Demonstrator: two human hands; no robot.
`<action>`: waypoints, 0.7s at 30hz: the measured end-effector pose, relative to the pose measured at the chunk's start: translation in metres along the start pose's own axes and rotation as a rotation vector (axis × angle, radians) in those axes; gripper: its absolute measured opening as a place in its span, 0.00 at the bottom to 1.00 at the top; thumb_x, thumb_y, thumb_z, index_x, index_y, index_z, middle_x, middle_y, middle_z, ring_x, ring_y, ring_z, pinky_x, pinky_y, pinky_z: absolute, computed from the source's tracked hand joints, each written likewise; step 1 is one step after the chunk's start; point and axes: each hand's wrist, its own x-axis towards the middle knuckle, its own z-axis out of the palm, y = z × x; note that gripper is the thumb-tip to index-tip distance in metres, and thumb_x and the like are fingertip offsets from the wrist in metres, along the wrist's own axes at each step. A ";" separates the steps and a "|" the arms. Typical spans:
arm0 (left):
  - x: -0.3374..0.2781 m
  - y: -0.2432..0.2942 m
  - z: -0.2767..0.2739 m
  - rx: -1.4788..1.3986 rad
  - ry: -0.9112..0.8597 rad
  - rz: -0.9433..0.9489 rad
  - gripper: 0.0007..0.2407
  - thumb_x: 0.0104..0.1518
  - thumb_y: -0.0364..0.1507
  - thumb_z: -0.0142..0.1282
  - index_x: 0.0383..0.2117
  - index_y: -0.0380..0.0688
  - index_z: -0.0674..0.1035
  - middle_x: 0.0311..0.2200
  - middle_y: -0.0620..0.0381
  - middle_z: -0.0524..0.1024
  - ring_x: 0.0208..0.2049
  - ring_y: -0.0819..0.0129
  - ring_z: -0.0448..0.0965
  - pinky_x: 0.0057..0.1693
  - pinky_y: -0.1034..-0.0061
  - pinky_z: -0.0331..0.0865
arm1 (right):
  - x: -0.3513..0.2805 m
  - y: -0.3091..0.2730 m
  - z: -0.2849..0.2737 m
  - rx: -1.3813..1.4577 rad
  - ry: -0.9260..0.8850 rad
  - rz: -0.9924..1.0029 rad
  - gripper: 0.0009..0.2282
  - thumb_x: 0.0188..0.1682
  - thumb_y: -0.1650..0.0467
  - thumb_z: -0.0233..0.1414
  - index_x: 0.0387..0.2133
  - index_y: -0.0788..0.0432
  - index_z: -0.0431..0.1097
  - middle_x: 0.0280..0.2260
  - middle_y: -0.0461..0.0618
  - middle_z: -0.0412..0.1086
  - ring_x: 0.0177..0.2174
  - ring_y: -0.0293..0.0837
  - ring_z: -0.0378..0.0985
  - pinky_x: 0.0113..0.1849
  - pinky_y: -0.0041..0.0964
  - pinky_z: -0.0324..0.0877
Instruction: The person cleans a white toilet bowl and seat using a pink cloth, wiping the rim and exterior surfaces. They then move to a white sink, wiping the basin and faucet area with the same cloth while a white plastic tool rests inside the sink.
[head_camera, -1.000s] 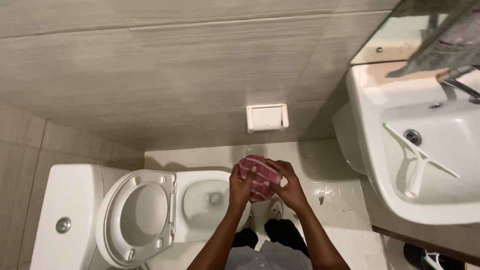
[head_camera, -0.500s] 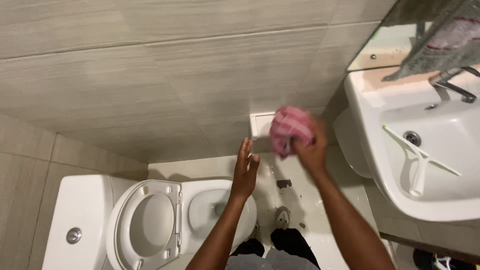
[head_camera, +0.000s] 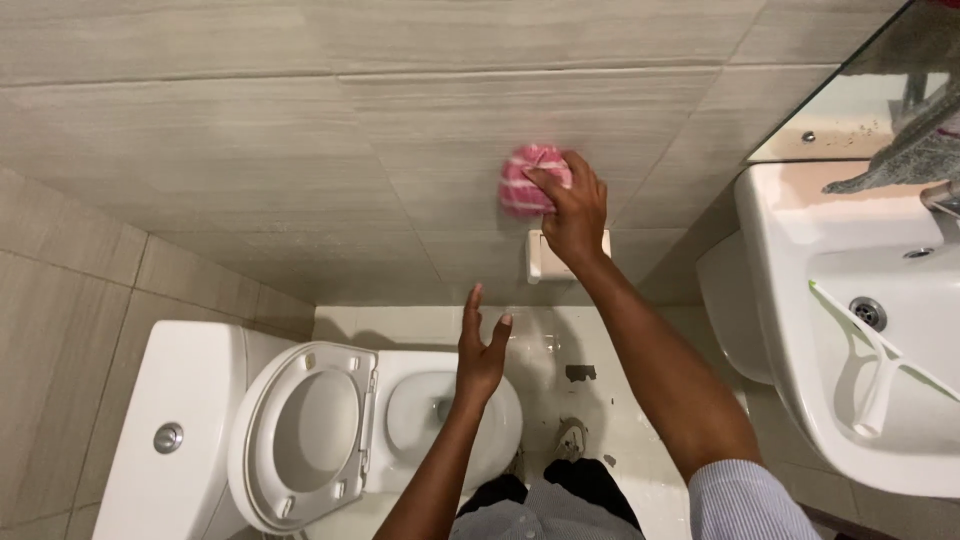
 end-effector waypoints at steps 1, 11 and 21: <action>0.003 -0.013 -0.002 0.002 0.002 0.010 0.31 0.62 0.40 0.51 0.72 0.55 0.53 0.73 0.55 0.50 0.72 0.54 0.50 0.71 0.56 0.52 | -0.003 0.010 0.005 0.000 0.010 -0.003 0.31 0.39 0.82 0.56 0.56 0.38 0.69 0.61 0.61 0.59 0.59 0.61 0.65 0.54 0.57 0.65; 0.020 -0.031 0.005 -0.043 0.023 0.236 0.26 0.64 0.33 0.53 0.70 0.50 0.61 0.67 0.51 0.66 0.70 0.58 0.63 0.72 0.61 0.56 | -0.014 0.120 -0.017 0.259 0.605 0.243 0.31 0.43 0.83 0.49 0.65 0.64 0.59 0.59 0.67 0.59 0.60 0.63 0.65 0.63 0.50 0.59; 0.017 -0.052 0.047 -0.034 -0.079 0.290 0.19 0.64 0.30 0.52 0.62 0.48 0.70 0.63 0.51 0.70 0.65 0.58 0.68 0.70 0.61 0.61 | -0.222 0.032 0.001 0.855 0.013 1.046 0.22 0.45 0.82 0.53 0.54 0.58 0.70 0.47 0.53 0.75 0.44 0.45 0.78 0.46 0.39 0.77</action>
